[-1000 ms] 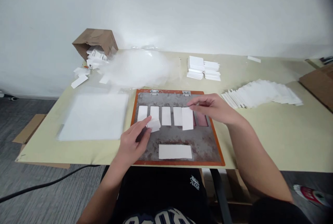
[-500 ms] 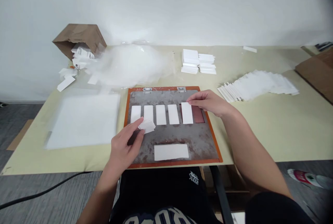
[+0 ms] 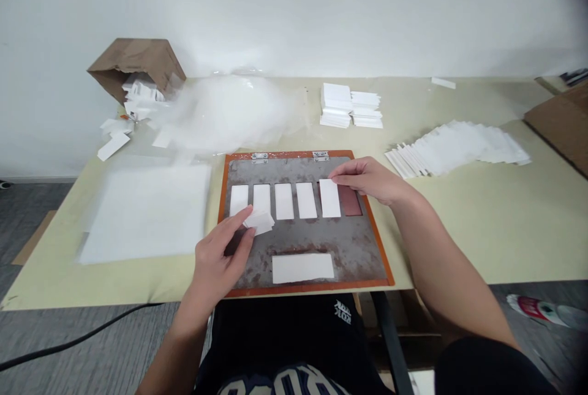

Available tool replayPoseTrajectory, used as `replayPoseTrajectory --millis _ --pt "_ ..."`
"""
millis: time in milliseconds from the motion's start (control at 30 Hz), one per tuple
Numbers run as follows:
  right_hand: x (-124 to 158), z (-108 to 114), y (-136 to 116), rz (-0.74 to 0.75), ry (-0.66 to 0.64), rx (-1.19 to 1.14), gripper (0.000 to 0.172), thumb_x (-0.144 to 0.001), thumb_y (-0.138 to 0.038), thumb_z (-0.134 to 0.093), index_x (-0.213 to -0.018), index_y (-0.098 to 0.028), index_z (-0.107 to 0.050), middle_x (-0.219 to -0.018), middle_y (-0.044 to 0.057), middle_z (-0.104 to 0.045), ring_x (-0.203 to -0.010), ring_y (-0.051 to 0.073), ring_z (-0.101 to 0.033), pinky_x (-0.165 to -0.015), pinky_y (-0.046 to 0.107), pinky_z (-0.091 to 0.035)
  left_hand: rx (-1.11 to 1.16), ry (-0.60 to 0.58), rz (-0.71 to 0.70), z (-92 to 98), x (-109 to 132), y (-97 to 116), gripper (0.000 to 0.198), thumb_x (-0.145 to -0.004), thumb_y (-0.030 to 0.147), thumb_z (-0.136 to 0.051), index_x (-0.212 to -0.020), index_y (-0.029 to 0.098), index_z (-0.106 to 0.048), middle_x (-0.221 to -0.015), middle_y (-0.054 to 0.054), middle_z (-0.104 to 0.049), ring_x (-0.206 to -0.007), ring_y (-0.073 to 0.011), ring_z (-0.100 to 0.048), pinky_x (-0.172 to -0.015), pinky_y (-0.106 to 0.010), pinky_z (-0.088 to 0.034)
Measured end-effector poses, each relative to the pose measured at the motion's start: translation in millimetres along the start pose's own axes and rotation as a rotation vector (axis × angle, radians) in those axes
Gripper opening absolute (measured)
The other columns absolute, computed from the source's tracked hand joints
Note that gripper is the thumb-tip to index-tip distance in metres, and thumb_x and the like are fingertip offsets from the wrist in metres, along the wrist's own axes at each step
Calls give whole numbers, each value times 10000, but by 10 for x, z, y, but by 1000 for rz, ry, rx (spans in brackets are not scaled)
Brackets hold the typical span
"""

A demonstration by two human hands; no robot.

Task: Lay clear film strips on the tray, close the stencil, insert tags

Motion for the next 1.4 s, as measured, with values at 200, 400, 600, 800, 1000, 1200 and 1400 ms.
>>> replayPoseTrajectory --millis 200,400,600,800,1000,1200,1400 --pt "-16 -3 31 14 -12 16 295 -679 -417 -744 -841 -171 -758 -779 50 -660 -639 122 -516 -551 259 -380 -3 0 -11 6 -7 28 427 -831 151 -644 -1250 226 -613 -885 9 -703 -711 -44 -632 -703 -157 -540" --pt "58 41 -77 97 48 131 271 -722 -406 -729 -908 -215 -772 -973 50 -700 -797 172 -592 -734 321 -469 25 -5 -10 -7 -8 26 440 -823 127 -647 -1251 218 -609 -884 11 -697 -725 -39 -635 -725 -152 -535" --pt "192 86 -223 220 107 337 311 -729 -449 -722 -954 -239 -767 -960 39 -663 -637 120 -462 -611 304 -416 17 0 -16 3 -24 61 441 -822 126 -647 -1252 215 -609 -915 9 -705 -730 -37 -636 -723 -146 -532" --pt "197 69 -158 190 55 427 349 -698 -446 -754 -982 -244 -756 -953 45 -645 -699 143 -512 -609 298 -410 17 3 -26 3 -17 64 469 -815 110 -655 -1265 227 -594 -910 23 -691 -736 -19 -627 -733 -122 -521" --pt "208 90 -80 145 1 460 409 -644 -405 -775 -1020 -246 -744 -940 43 -643 -691 143 -526 -588 285 -417 -1 -4 -36 -5 -29 87 448 -823 116 -649 -1257 213 -598 -879 20 -687 -723 -23 -621 -724 -128 -526" --pt "217 87 -62 122 2 458 432 -634 -407 -772 -1039 -262 -736 -967 26 -644 -693 131 -525 -597 274 -434 -3 -9 -19 -18 -21 61 452 -824 125 -654 -1260 227 -598 -926 17 -697 -750 -20 -629 -747 -124 -525" --pt "215 45 -69 108 -2 453 440 -629 -408 -779 -1038 -253 -738 -973 33 -648 -673 135 -530 -575 274 -436 3 -4 -24 -4 2 44 483 -817 118 -662 -1275 250 -588 -930 28 -691 -743 -11 -622 -746 -114 -519"
Point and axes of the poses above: each hand's wrist, its own x-axis away from the middle knuckle, its own z-axis out of the back of the hand, y = z × x, the point moved 9 cm from there along -x, towards the middle knuckle
